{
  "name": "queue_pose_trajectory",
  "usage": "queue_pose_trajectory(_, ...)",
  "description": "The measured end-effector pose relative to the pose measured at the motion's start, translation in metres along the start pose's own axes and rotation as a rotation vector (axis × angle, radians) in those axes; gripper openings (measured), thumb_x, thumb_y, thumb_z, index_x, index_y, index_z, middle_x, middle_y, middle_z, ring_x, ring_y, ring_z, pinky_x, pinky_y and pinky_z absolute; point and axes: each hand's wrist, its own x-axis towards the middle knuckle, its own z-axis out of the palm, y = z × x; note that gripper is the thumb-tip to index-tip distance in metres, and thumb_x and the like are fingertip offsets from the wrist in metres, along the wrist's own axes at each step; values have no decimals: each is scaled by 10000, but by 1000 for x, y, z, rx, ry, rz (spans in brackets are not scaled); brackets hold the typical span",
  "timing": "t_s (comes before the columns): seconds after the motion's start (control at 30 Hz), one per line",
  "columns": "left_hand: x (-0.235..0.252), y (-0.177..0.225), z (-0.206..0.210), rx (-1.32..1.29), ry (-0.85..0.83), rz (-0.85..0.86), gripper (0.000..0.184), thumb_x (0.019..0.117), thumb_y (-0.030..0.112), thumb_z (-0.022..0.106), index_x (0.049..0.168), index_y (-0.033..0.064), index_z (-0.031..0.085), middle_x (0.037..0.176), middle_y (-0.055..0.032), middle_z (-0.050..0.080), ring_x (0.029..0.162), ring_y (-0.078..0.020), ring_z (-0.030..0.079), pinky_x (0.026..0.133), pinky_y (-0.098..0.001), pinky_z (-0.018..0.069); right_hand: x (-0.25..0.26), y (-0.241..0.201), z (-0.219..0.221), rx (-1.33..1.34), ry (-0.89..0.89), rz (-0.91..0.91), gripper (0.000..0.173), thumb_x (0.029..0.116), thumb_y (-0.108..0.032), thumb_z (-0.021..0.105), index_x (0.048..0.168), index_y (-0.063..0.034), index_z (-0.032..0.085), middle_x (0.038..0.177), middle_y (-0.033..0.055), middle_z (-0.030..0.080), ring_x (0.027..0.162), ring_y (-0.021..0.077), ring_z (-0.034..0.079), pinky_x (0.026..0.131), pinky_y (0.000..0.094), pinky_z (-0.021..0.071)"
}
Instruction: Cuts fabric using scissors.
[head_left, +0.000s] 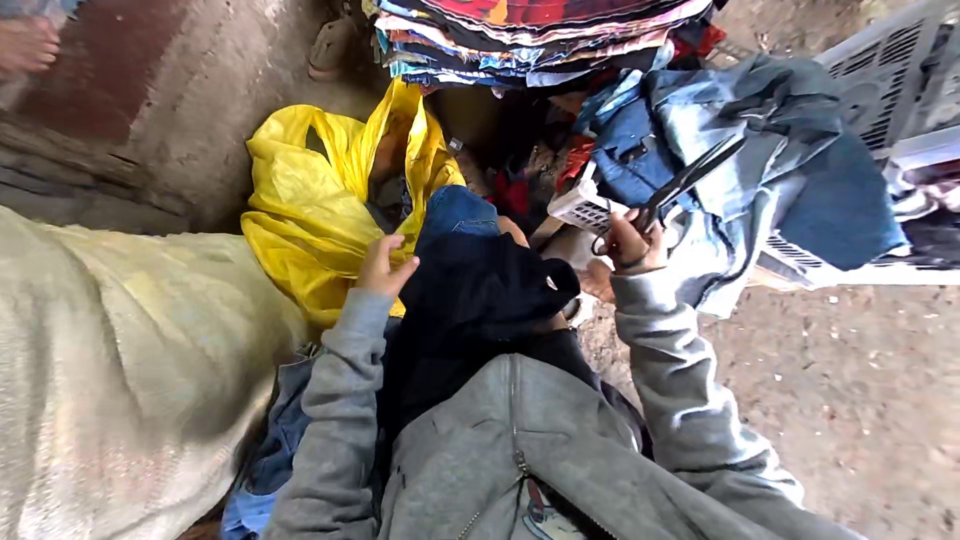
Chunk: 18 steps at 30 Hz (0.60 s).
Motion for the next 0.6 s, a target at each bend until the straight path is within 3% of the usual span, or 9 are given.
queue_pose_trajectory(0.1,-15,16,24,68,-85,253,576,871,188,772,1338,-81,570,1333,-283,597,1279,-418,553,1071,-581,445,-11,17,-9,-84,-83,22,183,924,-115,645,1051,-60,526,707,-71,556,540,21,534,539,226,516)
queue_pose_trajectory(0.17,-21,28,47,186,-184,353,694,771,349,850,1336,17,621,1327,-232,612,1254,-405,571,1025,-607,474,-19,24,-8,-113,-107,102,245,900,-97,666,1085,-44,514,738,-51,569,568,31,554,560,232,522)
queue_pose_trajectory(0.2,-24,39,56,269,-272,340,702,769,361,864,1355,58,623,1359,-226,595,1274,-416,552,1024,-630,452,-23,26,-7,-123,-109,147,290,887,-68,674,1114,-19,500,755,-33,566,581,37,555,569,231,519)
queue_pose_trajectory(0.27,-23,56,69,437,-440,257,565,857,242,806,1369,82,629,1402,-215,572,1336,-407,510,1117,-643,341,-34,29,-4,-165,-101,200,400,863,-17,714,1184,46,483,789,5,561,606,46,560,592,232,525)
queue_pose_trajectory(0.33,-21,63,74,469,-438,216,332,919,80,690,1244,14,696,1321,-216,642,1314,-395,555,1195,-668,207,-43,33,-3,-197,-90,190,433,839,-23,742,1173,58,479,756,-15,565,588,23,560,584,212,518)
queue_pose_trajectory(0.37,-20,61,73,440,-360,252,244,923,53,663,1148,-15,730,1227,-218,692,1241,-396,614,1176,-676,244,-47,36,-4,-202,-89,177,429,843,-43,745,1164,67,483,747,-16,565,583,20,554,582,211,509)
queue_pose_trajectory(0.4,-19,57,71,409,-251,313,191,921,59,660,1068,-21,751,1127,-211,729,1141,-396,673,1113,-677,353,-51,38,-4,-199,-91,165,424,843,-65,745,1155,66,490,741,-13,568,582,24,555,584,216,510)
queue_pose_trajectory(0.47,-13,58,58,343,-135,324,201,972,116,623,1066,-17,741,1055,-216,736,1028,-411,705,930,-648,509,-58,41,0,-173,-112,123,460,805,-86,766,1149,48,493,745,-10,567,594,35,572,602,226,535)
queue_pose_trajectory(0.6,-6,76,34,153,-97,307,291,1035,151,522,1112,-74,688,971,-271,709,944,-416,698,860,-622,514,-67,50,24,-63,-227,-141,723,630,-205,889,1178,0,465,843,-48,613,718,-4,609,711,212,554)
